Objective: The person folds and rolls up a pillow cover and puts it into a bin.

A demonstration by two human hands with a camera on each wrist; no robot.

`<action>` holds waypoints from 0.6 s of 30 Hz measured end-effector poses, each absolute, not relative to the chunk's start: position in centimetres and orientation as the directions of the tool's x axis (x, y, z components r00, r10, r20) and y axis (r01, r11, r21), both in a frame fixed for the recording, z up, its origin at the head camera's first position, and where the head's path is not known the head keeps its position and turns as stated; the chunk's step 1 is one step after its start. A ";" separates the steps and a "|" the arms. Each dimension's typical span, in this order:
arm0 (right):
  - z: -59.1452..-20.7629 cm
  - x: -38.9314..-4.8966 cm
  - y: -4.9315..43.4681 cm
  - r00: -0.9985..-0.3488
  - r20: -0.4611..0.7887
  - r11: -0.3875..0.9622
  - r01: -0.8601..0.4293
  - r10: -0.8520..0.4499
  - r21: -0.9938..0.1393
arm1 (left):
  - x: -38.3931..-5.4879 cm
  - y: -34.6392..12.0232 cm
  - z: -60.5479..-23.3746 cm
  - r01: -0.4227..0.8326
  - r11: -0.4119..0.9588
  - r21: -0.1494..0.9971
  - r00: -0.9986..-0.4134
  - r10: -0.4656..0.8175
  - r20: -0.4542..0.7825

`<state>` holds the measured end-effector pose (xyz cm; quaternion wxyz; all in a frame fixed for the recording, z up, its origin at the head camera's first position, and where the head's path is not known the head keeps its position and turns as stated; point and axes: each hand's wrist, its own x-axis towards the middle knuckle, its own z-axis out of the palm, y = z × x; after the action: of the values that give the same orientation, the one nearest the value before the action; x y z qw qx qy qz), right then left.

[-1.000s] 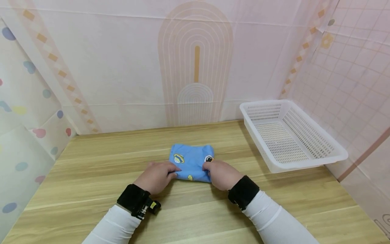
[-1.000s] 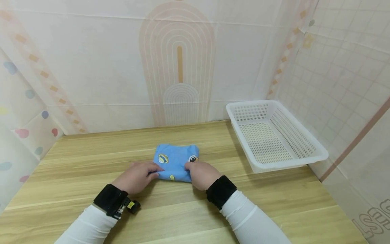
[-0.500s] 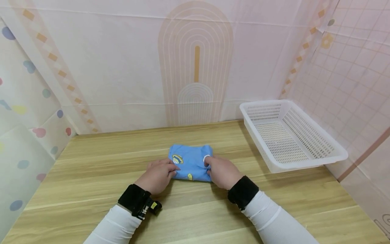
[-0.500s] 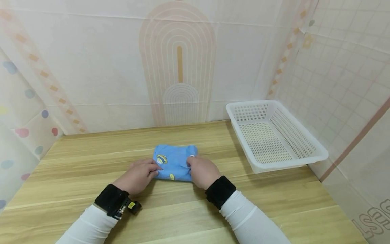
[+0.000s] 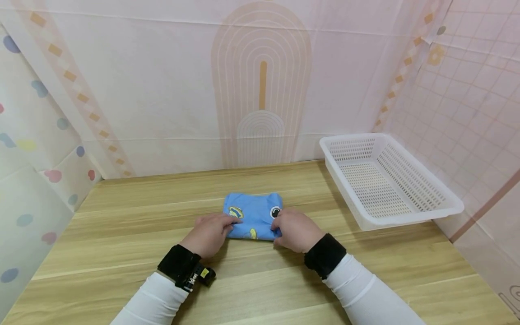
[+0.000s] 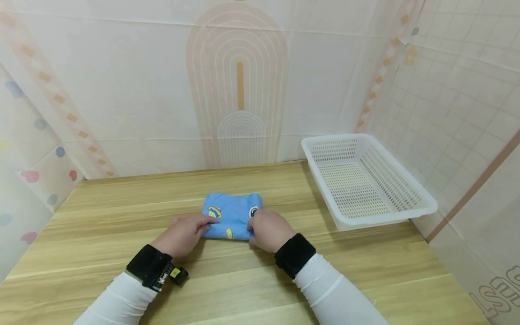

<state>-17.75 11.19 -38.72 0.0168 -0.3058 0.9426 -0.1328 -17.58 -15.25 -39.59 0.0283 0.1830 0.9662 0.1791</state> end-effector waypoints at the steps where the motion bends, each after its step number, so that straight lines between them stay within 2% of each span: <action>1: -38.7 -17.7 11.2 -0.813 0.044 0.780 -0.570 -0.580 -0.258 | -17.6 -15.3 -39.6 0.340 0.864 0.372 -0.932 0.361 0.015; 5: -38.9 -17.7 11.2 -0.806 0.066 0.773 -0.584 -0.588 -0.247 | -17.5 -15.3 -39.6 0.329 0.853 0.404 -0.936 0.351 0.023; 10: -39.1 -17.7 11.1 -0.795 0.110 0.757 -0.603 -0.597 -0.251 | -17.3 -15.3 -39.6 0.335 0.857 0.393 -0.939 0.337 0.066; 15: -39.0 -17.7 11.1 -0.799 0.107 0.762 -0.597 -0.592 -0.250 | -17.3 -15.1 -39.5 0.365 0.857 0.363 -0.931 0.331 0.157; 18: -39.0 -17.7 11.1 -0.800 0.096 0.763 -0.595 -0.592 -0.255 | -17.4 -15.2 -39.4 0.377 0.859 0.346 -0.926 0.342 0.159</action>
<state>-17.66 11.13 -38.96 -0.0052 -0.3160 0.9387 -0.1373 -17.36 -15.18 -39.37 -0.0462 0.1866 0.9630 0.1886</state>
